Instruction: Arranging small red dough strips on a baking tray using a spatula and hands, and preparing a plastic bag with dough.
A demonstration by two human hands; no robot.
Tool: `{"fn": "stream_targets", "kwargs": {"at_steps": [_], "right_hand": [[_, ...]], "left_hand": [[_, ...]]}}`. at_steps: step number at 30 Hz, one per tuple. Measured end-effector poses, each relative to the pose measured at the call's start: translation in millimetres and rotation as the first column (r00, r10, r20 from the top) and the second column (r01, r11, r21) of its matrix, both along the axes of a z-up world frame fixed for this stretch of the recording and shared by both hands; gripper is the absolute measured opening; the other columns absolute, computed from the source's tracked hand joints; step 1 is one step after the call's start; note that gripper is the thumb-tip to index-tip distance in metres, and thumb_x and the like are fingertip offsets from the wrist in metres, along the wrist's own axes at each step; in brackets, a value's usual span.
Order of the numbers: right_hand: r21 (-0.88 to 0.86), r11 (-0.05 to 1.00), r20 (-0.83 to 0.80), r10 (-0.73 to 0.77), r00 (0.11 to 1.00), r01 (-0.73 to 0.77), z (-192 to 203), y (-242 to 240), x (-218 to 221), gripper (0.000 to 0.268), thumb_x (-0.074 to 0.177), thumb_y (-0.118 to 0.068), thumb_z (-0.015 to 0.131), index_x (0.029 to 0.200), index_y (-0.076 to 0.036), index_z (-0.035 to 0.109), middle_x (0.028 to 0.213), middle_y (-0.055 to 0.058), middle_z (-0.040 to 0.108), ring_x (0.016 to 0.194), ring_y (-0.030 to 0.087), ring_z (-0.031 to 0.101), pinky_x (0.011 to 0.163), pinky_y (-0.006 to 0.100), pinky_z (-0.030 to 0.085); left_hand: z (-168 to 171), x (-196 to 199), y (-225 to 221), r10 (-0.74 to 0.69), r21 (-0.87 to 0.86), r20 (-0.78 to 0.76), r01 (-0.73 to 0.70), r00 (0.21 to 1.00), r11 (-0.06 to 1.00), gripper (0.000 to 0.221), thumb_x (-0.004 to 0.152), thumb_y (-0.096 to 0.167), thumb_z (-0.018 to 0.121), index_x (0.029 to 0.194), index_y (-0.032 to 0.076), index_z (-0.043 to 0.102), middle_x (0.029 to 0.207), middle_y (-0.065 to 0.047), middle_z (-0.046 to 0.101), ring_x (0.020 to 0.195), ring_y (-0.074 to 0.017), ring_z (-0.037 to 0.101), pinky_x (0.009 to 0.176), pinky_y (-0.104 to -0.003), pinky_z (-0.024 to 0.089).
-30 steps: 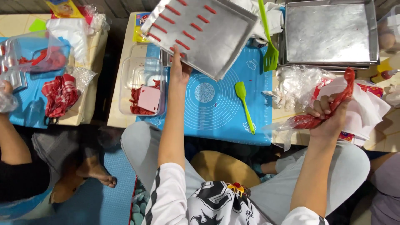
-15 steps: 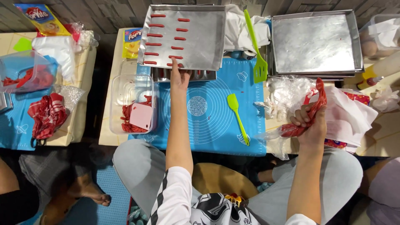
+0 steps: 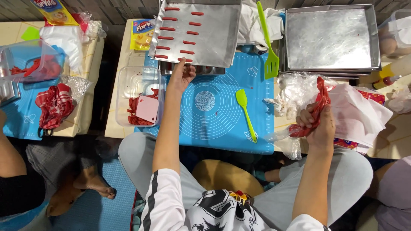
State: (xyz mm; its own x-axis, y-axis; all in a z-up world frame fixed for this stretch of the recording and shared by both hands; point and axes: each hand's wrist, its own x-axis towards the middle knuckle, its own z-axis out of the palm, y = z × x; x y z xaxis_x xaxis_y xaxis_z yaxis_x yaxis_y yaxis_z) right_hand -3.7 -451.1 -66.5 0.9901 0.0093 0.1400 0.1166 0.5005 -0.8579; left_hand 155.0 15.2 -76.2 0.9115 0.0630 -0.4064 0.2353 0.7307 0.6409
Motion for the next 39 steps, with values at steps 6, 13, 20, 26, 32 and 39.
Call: {"fn": "stream_targets", "kwargs": {"at_steps": [6,13,20,26,32,39], "right_hand": [[0.023,1.0,-0.008,0.011,1.0,-0.011,5,-1,0,0.051,0.11,-0.056,0.041,0.1,-0.009,0.057,0.063,-0.005,0.033,0.049,0.007,0.035,0.058,0.025,0.042],[0.027,1.0,-0.061,-0.001,0.998,0.003,4,7,0,0.052,0.11,-0.056,0.043,0.099,-0.008,0.057,0.062,-0.005,0.031,0.048,0.008,0.036,0.058,0.026,0.042],[0.076,0.997,-0.119,0.041,0.992,-0.032,-6,29,4,0.05,0.108,-0.055,0.047,0.099,-0.007,0.057,0.06,-0.004,0.035,0.047,0.009,0.038,0.057,0.027,0.043],[0.284,0.953,-0.222,0.177,0.959,-0.11,0,93,1,0.038,0.11,-0.046,0.047,0.105,-0.009,0.057,0.069,-0.005,0.04,0.057,0.008,0.042,0.069,0.028,0.046],[0.265,0.954,-0.209,0.202,0.957,-0.144,-30,135,28,0.038,0.108,-0.044,0.05,0.115,-0.007,0.058,0.085,0.003,0.05,0.077,0.015,0.056,0.088,0.035,0.051],[-0.775,0.618,-0.03,0.169,0.985,-0.13,-24,129,53,0.032,0.11,-0.042,0.06,0.11,-0.01,0.065,0.1,0.013,0.059,0.1,0.03,0.066,0.091,0.045,0.053]], "left_hand": [[-27,-14,4,-0.063,0.01,0.057,0.063,0.996,0.998,0.03,0.105,0.028,0.054,0.107,0.018,0.025,0.11,-0.02,0.056,0.094,-0.0356,0.071,0.058,-0.022,0.052],[-15,-42,6,-0.06,-0.025,0.06,0.061,0.996,0.998,0.033,0.105,0.027,0.053,0.108,0.021,0.021,0.12,-0.021,0.055,0.097,-0.0379,0.07,0.061,-0.024,0.052],[-28,-53,3,-0.111,0.122,0.011,0.109,0.994,0.987,0.021,0.102,0.026,0.046,0.116,0.024,0.031,0.113,-0.014,0.058,0.084,-0.0274,0.067,0.057,-0.021,0.051],[-37,-102,-81,-0.584,0.417,-0.057,0.551,0.81,0.723,0.039,0.098,0.036,0.059,0.13,0.019,0.044,0.109,-0.014,0.066,0.093,-0.0298,0.07,0.07,-0.035,0.054],[-64,-175,-98,-0.939,0.516,-0.085,0.821,0.333,0.244,0.068,0.101,0.043,0.06,0.147,0.007,0.025,0.119,-0.021,0.065,0.103,-0.0296,0.068,0.09,-0.037,0.054],[-116,-150,-52,-0.781,0.678,0.031,0.561,0.624,0.475,0.025,0.102,0.015,0.049,0.124,0.008,0.056,0.075,-0.007,0.064,0.061,-0.0155,0.067,0.059,-0.022,0.055]]}}
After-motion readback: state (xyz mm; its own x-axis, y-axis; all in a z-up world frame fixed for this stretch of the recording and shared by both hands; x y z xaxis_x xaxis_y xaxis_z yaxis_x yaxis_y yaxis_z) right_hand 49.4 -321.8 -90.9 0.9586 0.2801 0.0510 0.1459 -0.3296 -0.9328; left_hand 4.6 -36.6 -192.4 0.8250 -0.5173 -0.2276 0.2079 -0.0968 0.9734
